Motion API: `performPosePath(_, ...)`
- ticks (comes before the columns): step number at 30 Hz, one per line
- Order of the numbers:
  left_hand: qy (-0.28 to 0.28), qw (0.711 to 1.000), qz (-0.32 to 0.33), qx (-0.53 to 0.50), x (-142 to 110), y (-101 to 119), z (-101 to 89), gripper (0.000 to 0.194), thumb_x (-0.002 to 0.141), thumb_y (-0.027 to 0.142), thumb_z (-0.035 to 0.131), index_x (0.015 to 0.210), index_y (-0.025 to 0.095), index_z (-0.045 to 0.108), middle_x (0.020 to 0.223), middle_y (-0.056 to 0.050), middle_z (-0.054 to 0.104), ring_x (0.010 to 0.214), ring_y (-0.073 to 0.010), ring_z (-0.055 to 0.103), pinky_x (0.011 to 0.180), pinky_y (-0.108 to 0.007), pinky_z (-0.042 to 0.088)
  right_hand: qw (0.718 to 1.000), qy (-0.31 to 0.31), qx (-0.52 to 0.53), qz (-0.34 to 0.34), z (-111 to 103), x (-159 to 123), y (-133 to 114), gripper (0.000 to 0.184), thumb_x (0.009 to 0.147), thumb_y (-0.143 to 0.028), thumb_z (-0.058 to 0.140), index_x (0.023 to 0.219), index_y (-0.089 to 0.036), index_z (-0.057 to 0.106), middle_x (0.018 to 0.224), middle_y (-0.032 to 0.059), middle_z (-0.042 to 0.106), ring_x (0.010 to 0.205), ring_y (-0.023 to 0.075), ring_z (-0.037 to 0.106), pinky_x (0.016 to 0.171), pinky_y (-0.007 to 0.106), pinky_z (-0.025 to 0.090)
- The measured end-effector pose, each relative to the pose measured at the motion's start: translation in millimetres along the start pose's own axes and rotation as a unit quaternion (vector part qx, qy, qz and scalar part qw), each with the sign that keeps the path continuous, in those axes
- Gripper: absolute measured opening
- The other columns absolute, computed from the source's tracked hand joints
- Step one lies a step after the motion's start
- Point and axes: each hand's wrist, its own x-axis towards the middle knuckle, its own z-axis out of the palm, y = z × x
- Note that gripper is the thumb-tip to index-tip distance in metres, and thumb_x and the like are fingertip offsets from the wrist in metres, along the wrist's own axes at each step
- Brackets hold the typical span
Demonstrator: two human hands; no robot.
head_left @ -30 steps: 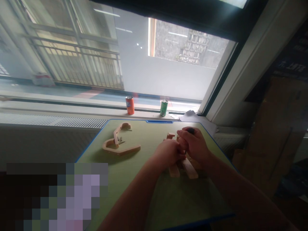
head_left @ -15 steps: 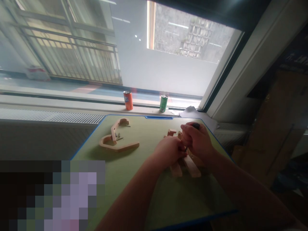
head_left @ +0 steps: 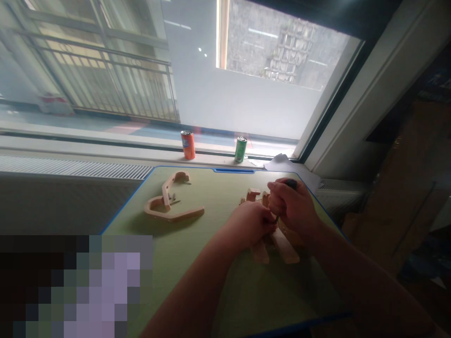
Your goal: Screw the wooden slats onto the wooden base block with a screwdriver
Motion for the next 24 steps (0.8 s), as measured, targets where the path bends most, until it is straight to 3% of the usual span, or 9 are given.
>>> performPosePath(16, -0.013, 1.000, -0.016, 0.020, 0.9, 4.5, -0.8, 0.025, 0.078, 0.038, 0.049, 0.080, 0.022, 0.068, 0.079, -0.003, 0.066, 0.073, -0.0162, 0.056, 0.067, -0.027, 0.040, 0.999, 0.002, 0.031, 0.012, 1.6, 4.7, 5.5, 0.032, 0.072, -0.026, 0.063, 0.053, -0.019, 0.038, 0.035, -0.0099, 0.032, 0.030, 0.0038, 0.025, 0.030, 0.019, 0.018)
performPosePath(24, -0.017, 1.000, -0.016, 0.021, 0.0, 0.2, 3.6, 0.028, 0.077, 0.043, 0.053, 0.081, 0.019, 0.067, 0.078, -0.005, 0.065, 0.068, -0.0165, 0.056, 0.062, -0.028, 0.039, 0.999, -0.007, 0.033, 0.025, 4.6, 1.2, 7.8, 0.034, 0.073, -0.029, 0.063, 0.052, -0.019, 0.038, 0.035, -0.0100, 0.031, 0.030, 0.0038, 0.024, 0.031, 0.019, 0.017)
